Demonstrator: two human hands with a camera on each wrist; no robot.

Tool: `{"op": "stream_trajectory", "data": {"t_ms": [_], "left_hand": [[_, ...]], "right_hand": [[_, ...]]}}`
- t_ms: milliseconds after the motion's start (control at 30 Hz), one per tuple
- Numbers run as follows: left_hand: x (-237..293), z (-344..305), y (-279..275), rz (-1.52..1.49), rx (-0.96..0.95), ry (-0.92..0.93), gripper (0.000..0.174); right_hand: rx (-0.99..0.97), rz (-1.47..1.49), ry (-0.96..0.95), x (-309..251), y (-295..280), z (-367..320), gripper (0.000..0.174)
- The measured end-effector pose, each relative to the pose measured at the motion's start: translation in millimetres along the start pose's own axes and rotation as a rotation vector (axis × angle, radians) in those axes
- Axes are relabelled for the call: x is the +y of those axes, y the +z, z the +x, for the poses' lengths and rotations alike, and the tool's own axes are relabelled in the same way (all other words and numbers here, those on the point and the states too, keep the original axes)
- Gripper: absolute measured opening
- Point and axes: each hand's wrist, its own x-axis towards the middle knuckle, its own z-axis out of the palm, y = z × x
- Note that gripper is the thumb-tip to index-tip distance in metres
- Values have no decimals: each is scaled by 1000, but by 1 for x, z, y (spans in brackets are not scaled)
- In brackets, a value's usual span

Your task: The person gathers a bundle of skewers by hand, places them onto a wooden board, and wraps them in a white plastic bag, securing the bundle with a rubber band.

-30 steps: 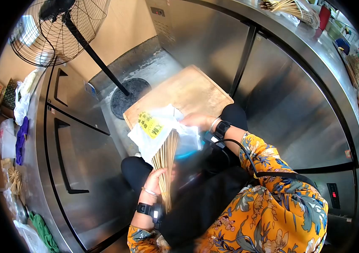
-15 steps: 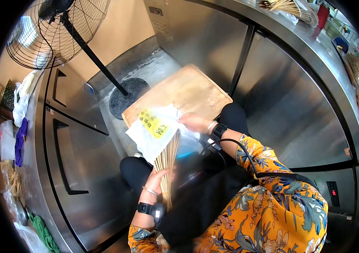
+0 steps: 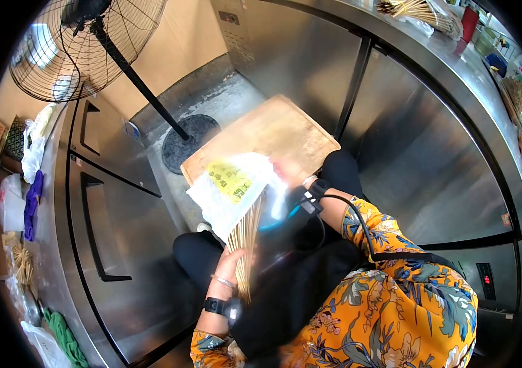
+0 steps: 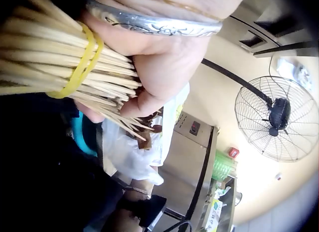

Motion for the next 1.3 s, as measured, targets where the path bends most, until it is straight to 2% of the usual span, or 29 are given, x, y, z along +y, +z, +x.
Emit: {"op": "stream_trajectory", "data": {"t_ms": [100, 167, 267, 300, 333, 400, 500, 600, 700, 800, 900, 933, 1033, 1133, 1200, 1267, 1300], "left_hand": [[-7, -5, -3, -52, -19, 15, 41], [-9, -10, -4, -105, -32, 7, 39], [-11, -13, -3, -183, 7, -19, 36], [-13, -10, -7, -182, 31, 26, 32], [-11, -8, -4, -208, 52, 44, 30], [-6, -5, 2, -207, 52, 79, 29], [-4, 6, 7, -217, 56, 68, 29], [1, 9, 10, -230, 49, 41, 31], [4, 1, 9, -198, 30, -7, 34], [6, -11, 10, -112, 5, -13, 36], [0, -17, -1, 28, 20, 2, 38], [-2, -19, -4, 63, 14, 6, 39], [0, -30, -2, 121, 33, -6, 40], [-2, -36, 0, 114, 78, -2, 39], [-4, -37, 1, 61, 91, 25, 38], [-4, -36, -2, 19, 134, 20, 36], [-2, -36, -3, 14, 121, 15, 36]], "right_hand": [[-140, 273, -8, -21, -13, 22, 21], [-150, 323, -78, -37, -1, 0, 18], [40, 25, -187, -51, 43, -45, 15], [-35, -168, -227, -55, 52, -66, 13], [-71, -231, -221, -53, 63, -86, 11], [-142, -434, -303, -24, 54, -83, 10], [-77, -447, -193, -20, 54, -87, 10], [20, -276, -262, -31, 61, -81, 10], [-81, -136, -221, -58, 65, -89, 12], [-156, -44, -220, -53, 55, -76, 17], [-224, -43, -64, -46, 49, -52, 23], [-234, 78, 107, -45, 49, -46, 27], [-329, -162, 146, -51, 45, -37, 20], [-215, -490, -97, -36, 21, -9, 15], [-214, -1348, -409, -56, 31, -36, 22], [-177, -1389, -408, -67, 39, -58, 26], [-149, -999, -260, -66, 44, -61, 25]]}}
